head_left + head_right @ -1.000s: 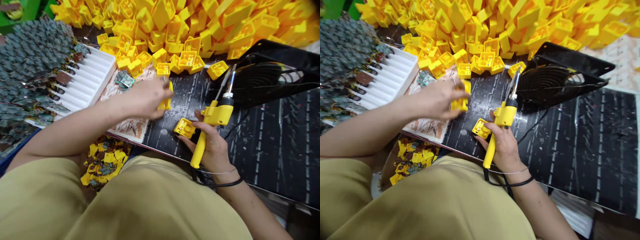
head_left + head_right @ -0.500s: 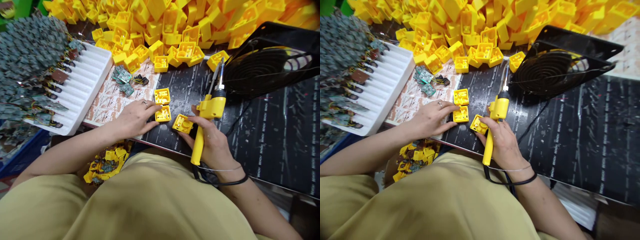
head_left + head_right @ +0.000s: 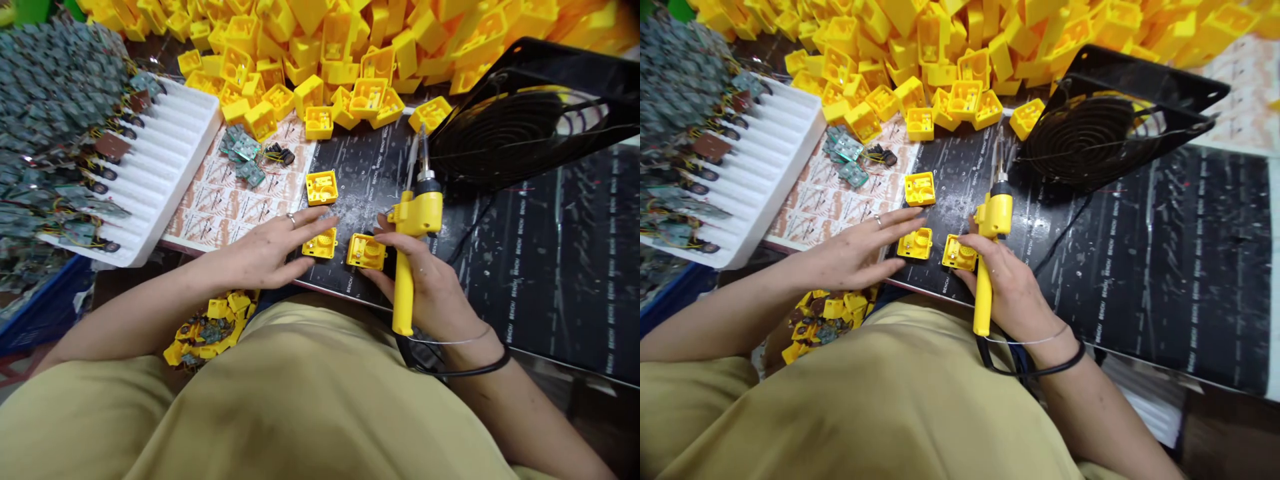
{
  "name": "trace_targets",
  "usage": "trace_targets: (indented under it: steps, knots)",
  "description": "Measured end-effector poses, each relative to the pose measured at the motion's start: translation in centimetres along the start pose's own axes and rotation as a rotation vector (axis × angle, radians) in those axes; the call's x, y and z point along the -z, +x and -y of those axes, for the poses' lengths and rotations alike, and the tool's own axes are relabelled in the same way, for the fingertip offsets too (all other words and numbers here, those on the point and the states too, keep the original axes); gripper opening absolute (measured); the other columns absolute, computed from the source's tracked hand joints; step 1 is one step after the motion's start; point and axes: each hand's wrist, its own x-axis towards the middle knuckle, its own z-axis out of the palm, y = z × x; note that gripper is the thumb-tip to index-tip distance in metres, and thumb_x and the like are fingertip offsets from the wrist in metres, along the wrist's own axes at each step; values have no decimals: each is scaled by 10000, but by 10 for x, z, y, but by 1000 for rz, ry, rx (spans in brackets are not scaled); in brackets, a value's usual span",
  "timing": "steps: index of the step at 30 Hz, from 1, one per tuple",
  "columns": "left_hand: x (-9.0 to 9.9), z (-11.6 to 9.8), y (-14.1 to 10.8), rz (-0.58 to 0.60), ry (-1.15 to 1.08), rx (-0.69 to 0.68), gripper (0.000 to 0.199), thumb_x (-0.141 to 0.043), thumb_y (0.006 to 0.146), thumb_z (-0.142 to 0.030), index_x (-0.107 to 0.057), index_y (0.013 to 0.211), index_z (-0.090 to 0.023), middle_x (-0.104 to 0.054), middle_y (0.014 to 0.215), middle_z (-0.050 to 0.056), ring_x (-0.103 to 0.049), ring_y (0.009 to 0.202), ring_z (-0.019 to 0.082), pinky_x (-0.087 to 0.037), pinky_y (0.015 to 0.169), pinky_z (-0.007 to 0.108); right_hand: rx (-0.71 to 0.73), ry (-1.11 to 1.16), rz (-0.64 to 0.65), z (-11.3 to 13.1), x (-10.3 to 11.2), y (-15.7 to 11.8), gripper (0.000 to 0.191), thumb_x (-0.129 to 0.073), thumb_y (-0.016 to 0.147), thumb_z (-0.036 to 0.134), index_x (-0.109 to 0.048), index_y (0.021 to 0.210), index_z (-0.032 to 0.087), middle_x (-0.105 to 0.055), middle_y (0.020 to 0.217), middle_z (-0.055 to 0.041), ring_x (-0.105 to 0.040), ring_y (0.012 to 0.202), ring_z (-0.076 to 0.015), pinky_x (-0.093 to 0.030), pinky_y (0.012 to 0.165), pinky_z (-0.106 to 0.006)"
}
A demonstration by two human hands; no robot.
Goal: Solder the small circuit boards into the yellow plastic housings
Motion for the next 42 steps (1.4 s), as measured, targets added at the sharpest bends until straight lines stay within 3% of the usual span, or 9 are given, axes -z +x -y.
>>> trace_targets:
  steps: [5,9,12,18,25,28,31,35,42]
  knots:
    - [-25,-6,-5,-172,47,74,602,-559,915,-327,-344,1449,-152,-559,1368,172,-550,1243,241,-477,1038,400,58,-3,21,-1,0,1,508,-671,859,210,-433,1308,210,-565,1343,-127,-622,1154,-232,-570,908,-329]
    - [-30,-8,-1,-174,55,1,608,-581,902,-360,-388,1421,-110,-631,1267,167,-612,1137,242,-511,949,370,115,-11,44,-1,-1,2,495,-665,858,186,-452,1303,227,-656,1163,-85,-665,1061,-231,-592,852,-340]
    - [-4,4,4,-182,107,40,518,-528,916,-472,-535,1310,-135,-674,1196,131,-638,1047,254,-509,911,401,114,-27,36,1,1,0,543,-708,834,250,-447,1310,223,-655,1167,-104,-651,1093,-268,-594,880,-402]
    - [70,70,28,-336,355,383,280,-544,852,-427,-697,1051,-302,-661,1163,72,-569,1082,309,-408,947,532,66,-41,-111,4,4,0,625,-757,783,225,-435,1319,227,-562,1348,-145,-616,1164,-284,-555,988,-462]
    - [53,96,66,-167,400,380,263,-582,769,-385,-712,907,-202,-714,995,91,-576,1049,314,-364,970,529,58,-54,-150,9,0,7,533,-740,786,168,-480,1251,191,-592,1307,-155,-625,1154,-260,-558,987,-409]
    - [68,99,65,-280,140,451,339,-564,811,-486,-679,936,-192,-724,959,30,-585,971,209,-432,920,439,24,-58,-144,8,3,6,519,-740,787,169,-489,1240,193,-608,1286,-144,-625,1154,-259,-559,981,-393]
    - [90,100,57,-453,-302,439,550,-528,809,-652,-610,1066,-173,-707,996,24,-615,934,165,-506,821,397,-38,-42,-157,6,4,5,513,-729,799,178,-487,1249,219,-616,1277,-120,-642,1121,-255,-563,974,-397]
    - [94,88,52,-487,-656,403,601,-563,818,-643,-556,1233,-209,-673,1130,49,-649,998,229,-552,803,465,-21,-9,-171,7,0,12,533,-743,787,178,-480,1248,229,-628,1255,-108,-623,1156,-259,-547,1007,-412]
    - [62,39,45,-366,-563,437,505,-308,988,-531,-490,1305,-181,-692,1094,108,-713,982,238,-575,713,362,-111,261,-201,26,-18,41,587,-798,752,322,-433,1208,266,-530,1364,-97,-571,1231,-265,-533,1041,-458]
